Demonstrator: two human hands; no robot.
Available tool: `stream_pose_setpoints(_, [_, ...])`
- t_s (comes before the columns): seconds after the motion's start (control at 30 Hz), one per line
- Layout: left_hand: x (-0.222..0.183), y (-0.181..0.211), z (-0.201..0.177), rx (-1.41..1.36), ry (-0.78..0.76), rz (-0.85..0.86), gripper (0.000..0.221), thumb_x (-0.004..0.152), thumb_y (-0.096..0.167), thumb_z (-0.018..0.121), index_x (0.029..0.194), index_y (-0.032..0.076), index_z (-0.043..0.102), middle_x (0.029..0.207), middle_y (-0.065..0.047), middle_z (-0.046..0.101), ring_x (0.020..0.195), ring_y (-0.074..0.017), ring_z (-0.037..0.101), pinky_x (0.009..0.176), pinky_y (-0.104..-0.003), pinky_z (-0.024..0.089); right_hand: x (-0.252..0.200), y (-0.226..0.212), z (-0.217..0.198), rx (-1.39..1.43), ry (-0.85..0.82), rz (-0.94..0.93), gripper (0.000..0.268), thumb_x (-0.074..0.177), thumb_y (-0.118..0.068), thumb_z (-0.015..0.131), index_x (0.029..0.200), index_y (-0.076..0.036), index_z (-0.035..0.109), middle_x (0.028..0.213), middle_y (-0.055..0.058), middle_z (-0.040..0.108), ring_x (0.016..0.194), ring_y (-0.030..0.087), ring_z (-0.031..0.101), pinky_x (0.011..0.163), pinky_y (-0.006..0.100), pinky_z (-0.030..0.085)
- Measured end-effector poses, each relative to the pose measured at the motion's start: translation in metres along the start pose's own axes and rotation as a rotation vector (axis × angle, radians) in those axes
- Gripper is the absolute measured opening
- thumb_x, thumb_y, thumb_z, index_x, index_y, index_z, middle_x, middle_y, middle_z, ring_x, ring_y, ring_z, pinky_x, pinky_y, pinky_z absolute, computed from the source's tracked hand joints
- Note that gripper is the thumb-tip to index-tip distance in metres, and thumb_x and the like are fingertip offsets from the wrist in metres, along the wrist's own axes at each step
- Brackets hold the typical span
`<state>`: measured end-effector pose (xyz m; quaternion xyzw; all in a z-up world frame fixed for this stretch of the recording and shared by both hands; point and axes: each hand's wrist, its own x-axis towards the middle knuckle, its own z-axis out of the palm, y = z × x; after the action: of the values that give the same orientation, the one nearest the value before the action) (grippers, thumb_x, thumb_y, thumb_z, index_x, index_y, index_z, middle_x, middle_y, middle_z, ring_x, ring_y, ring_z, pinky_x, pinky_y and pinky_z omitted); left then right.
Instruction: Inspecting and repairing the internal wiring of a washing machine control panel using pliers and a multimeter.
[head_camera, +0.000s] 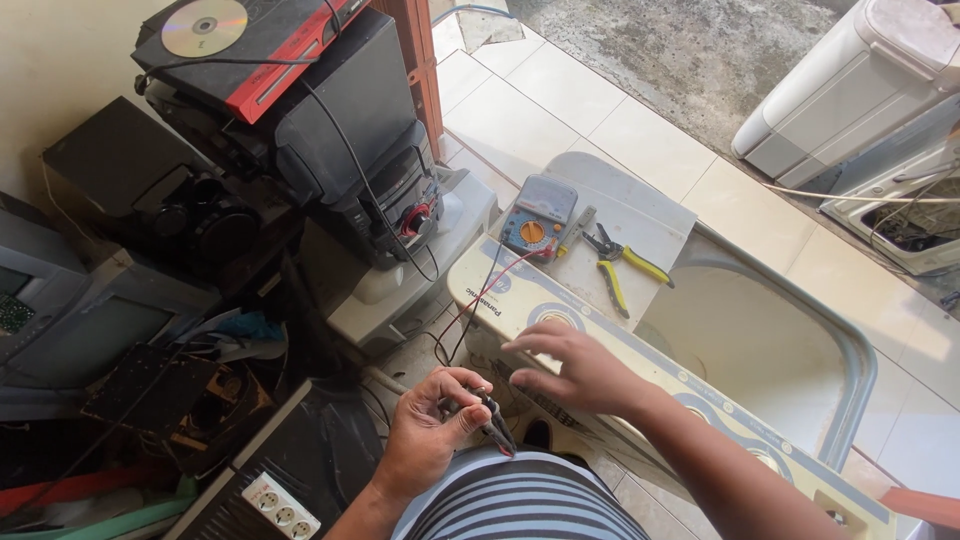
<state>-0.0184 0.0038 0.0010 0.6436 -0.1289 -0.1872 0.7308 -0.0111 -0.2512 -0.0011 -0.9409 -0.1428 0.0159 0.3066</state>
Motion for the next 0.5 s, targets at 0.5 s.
stream_pose_setpoints(0.5, [0.002,-0.013,0.013,-0.184,-0.011,0.006,0.013,0.089,0.013,0.079,0.087,0.012,0.066,0.109,-0.014,0.071,0.091,-0.0147,0.069,0.077,-0.025,0.057,-0.047,-0.036,0.070,1.620,-0.501,0.410,0.064,0.097,-0.051,0.053,0.120,0.008,0.063,0.118,0.025,0.069,0.102,0.032,0.072,0.088,0.033,0.059])
